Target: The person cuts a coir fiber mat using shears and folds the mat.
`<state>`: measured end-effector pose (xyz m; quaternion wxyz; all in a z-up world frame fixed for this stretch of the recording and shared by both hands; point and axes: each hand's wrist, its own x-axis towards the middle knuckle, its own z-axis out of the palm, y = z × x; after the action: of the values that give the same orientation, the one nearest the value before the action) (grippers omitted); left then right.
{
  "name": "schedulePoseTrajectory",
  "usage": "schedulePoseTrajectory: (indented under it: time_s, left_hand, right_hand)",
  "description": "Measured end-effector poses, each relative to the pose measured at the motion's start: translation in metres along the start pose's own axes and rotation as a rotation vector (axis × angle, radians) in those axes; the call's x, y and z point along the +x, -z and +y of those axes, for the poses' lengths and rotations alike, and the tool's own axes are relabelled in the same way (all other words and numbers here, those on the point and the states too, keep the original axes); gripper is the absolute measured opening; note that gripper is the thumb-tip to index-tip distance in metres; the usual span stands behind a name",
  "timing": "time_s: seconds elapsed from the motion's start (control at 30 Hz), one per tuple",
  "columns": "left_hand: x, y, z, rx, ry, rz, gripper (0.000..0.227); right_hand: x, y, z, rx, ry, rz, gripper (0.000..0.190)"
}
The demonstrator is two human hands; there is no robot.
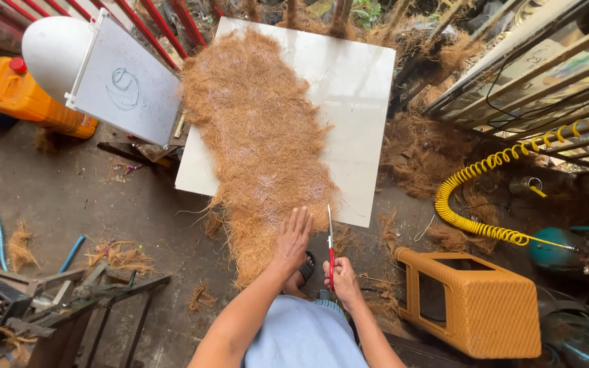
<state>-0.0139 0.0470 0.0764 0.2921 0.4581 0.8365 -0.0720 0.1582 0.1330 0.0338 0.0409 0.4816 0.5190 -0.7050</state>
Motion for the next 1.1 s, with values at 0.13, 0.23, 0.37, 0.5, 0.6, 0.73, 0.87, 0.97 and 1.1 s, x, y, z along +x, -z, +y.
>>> schedulePoseTrajectory:
  time_s: [0.13,0.23,0.37,0.5,0.6,0.73,0.87,0.97,1.1]
  left_hand:
    - [0.028,-0.015,0.001,0.122,-0.016,-0.101,0.090]
    - [0.045,-0.055,0.002,0.055,-0.006,0.117,0.070]
    - [0.054,-0.091,0.001,-0.001,-0.027,0.661,0.054]
    - [0.050,-0.091,-0.001,-0.005,-0.016,0.610,0.056]
    - [0.052,-0.090,-0.002,-0.034,-0.026,0.585,0.055]
    - [0.051,-0.096,-0.006,-0.031,-0.066,0.576,0.059]
    - [0.060,-0.103,-0.009,-0.098,-0.071,0.465,0.078]
    - [0.055,-0.096,-0.010,-0.131,-0.073,0.421,0.070]
    - [0.054,-0.090,-0.012,-0.151,-0.082,0.406,0.064]
  right_hand:
    - [0.003,-0.001,0.001,0.007,-0.014,0.012,0.024]
    - [0.012,0.002,0.010,-0.011,-0.013,0.031,0.026]
    - [0.028,0.003,0.011,-0.005,0.029,0.035,0.051]
    - [0.041,0.000,0.011,-0.005,0.048,0.025,0.055]
    - [0.037,0.001,0.005,-0.044,0.035,0.031,0.056]
    - [0.033,0.000,0.009,-0.047,0.035,0.051,0.056]
    - [0.030,-0.003,-0.001,-0.037,0.033,0.082,0.054]
    - [0.023,-0.003,-0.009,-0.025,0.027,0.085,0.052]
    - [0.025,0.000,-0.009,-0.025,0.015,0.068,0.047]
